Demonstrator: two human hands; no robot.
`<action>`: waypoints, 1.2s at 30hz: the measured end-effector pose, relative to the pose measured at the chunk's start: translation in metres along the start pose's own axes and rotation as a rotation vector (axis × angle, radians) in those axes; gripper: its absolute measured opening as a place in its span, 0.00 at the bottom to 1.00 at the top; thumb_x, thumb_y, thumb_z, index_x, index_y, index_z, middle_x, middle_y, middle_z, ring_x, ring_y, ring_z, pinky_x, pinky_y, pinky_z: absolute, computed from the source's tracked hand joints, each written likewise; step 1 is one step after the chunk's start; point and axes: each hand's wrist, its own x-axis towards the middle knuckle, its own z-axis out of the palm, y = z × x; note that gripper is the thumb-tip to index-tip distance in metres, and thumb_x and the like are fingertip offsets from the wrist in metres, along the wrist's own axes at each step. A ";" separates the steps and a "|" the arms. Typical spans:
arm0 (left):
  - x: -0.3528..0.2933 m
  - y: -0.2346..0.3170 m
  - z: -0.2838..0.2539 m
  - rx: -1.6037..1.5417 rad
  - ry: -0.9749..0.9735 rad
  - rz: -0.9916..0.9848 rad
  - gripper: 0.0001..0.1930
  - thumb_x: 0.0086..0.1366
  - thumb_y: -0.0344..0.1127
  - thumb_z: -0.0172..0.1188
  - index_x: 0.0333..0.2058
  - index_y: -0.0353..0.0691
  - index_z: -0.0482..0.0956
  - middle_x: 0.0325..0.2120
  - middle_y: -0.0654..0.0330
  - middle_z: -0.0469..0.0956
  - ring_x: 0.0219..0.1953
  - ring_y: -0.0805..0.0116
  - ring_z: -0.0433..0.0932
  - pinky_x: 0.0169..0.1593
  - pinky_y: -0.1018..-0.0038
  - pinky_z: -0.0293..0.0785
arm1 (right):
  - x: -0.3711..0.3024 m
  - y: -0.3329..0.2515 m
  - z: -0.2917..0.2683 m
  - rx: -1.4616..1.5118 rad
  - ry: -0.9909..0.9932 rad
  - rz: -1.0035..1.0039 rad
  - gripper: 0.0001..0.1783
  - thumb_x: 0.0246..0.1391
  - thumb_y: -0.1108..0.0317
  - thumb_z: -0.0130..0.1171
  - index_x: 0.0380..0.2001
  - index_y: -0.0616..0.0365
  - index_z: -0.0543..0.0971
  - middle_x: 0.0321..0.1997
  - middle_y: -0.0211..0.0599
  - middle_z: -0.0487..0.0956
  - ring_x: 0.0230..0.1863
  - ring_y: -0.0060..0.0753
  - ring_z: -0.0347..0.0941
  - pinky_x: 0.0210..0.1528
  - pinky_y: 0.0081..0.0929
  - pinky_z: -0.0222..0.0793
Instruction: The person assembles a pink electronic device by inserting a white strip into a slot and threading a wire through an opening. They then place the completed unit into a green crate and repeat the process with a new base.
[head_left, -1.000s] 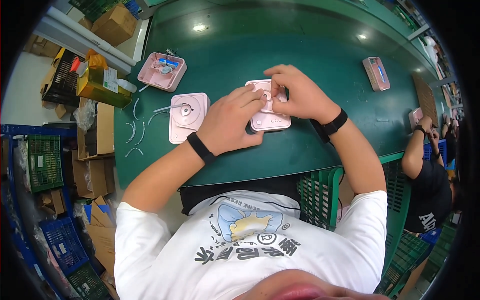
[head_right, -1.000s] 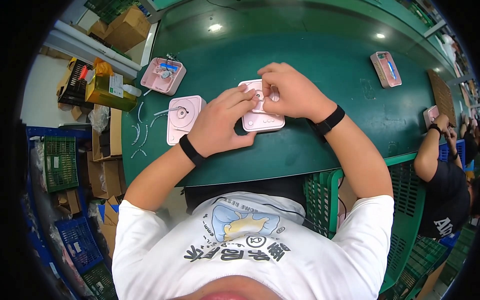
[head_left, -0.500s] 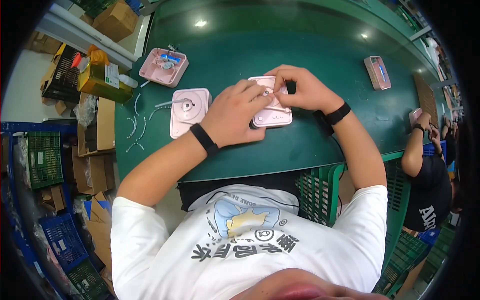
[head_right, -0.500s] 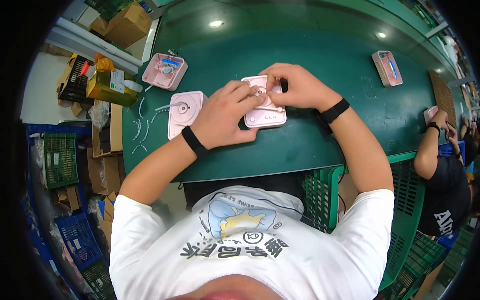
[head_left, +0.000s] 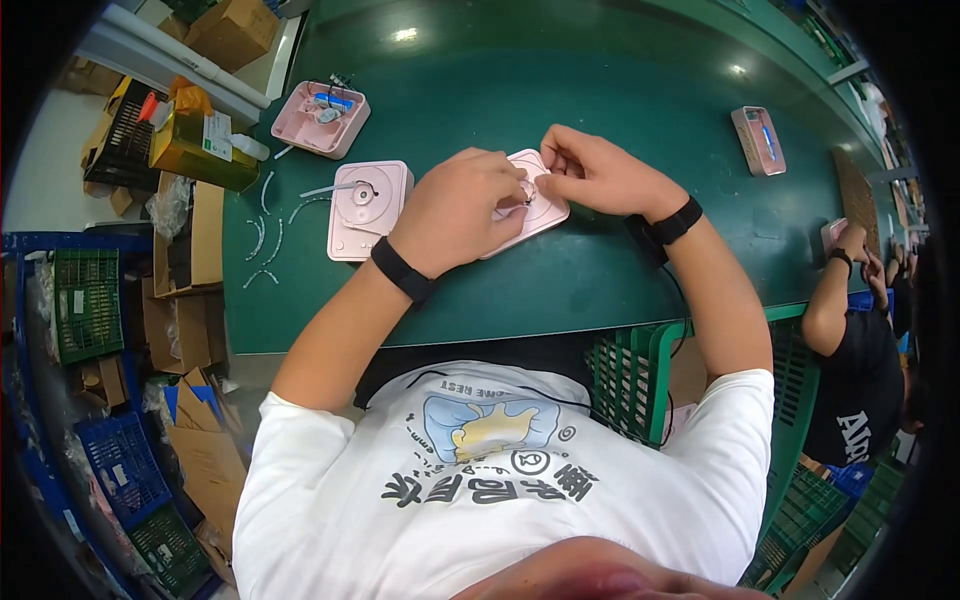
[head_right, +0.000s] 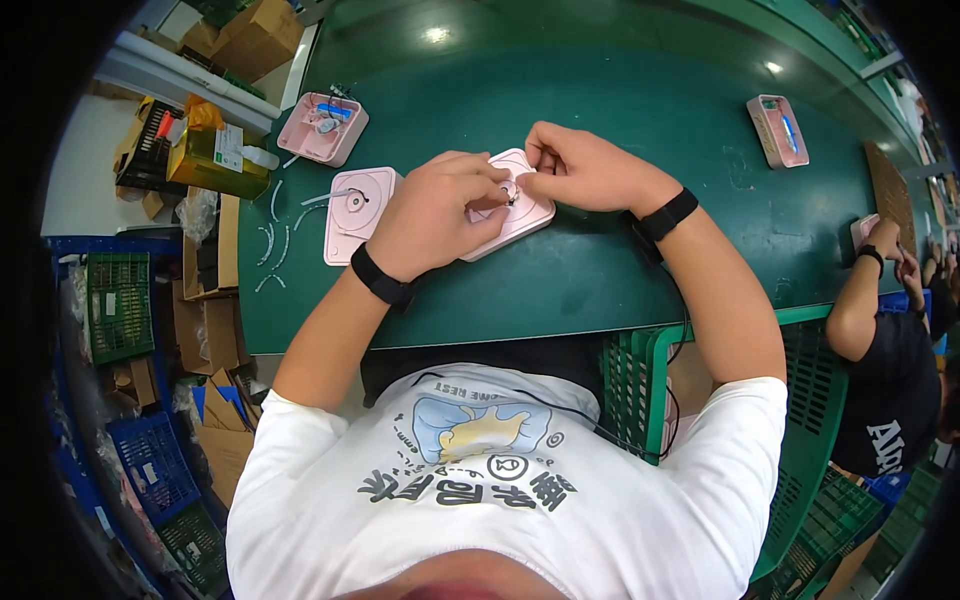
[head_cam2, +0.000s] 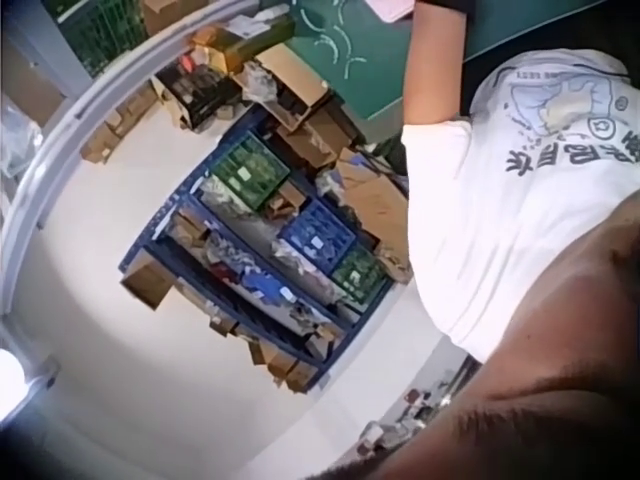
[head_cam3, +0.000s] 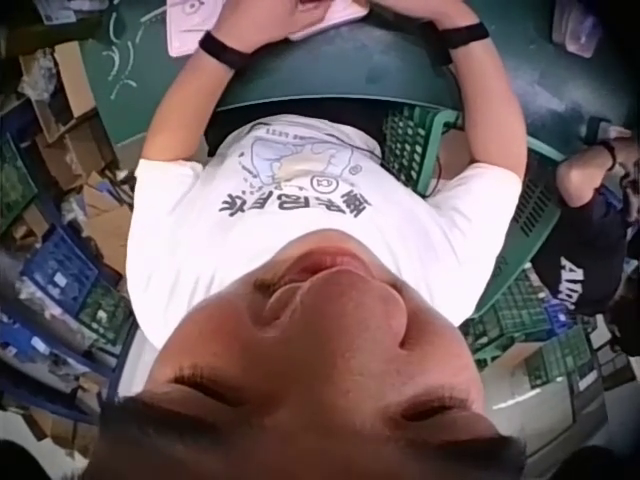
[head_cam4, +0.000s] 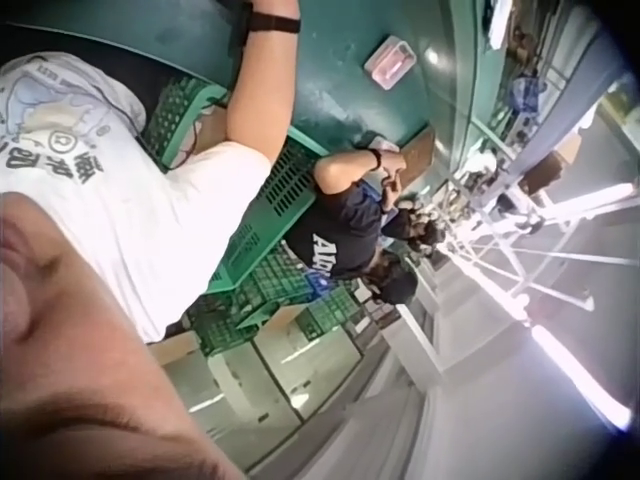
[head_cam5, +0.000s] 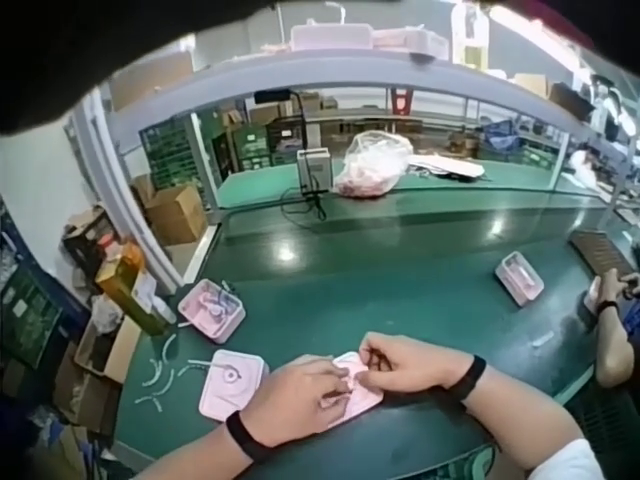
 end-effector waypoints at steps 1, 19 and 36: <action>-0.002 0.003 0.005 0.003 0.021 -0.025 0.04 0.62 0.30 0.72 0.34 0.39 0.87 0.33 0.57 0.86 0.45 0.51 0.86 0.50 0.55 0.84 | -0.001 -0.001 0.001 0.005 0.003 0.005 0.15 0.71 0.63 0.73 0.44 0.57 0.76 0.36 0.25 0.77 0.35 0.18 0.70 0.39 0.24 0.70; 0.024 -0.021 -0.004 -0.210 -0.173 -0.531 0.23 0.60 0.44 0.85 0.47 0.40 0.87 0.51 0.47 0.79 0.58 0.43 0.81 0.63 0.55 0.81 | -0.003 -0.001 -0.005 -0.076 -0.041 -0.056 0.21 0.59 0.60 0.77 0.44 0.58 0.76 0.41 0.35 0.81 0.39 0.30 0.77 0.42 0.32 0.75; -0.062 -0.041 -0.102 0.223 0.011 -0.204 0.56 0.59 0.39 0.83 0.82 0.35 0.61 0.76 0.44 0.71 0.76 0.44 0.72 0.77 0.50 0.70 | -0.040 0.049 -0.110 -0.121 0.617 0.519 0.36 0.71 0.35 0.67 0.38 0.66 0.88 0.28 0.38 0.84 0.23 0.34 0.80 0.26 0.34 0.78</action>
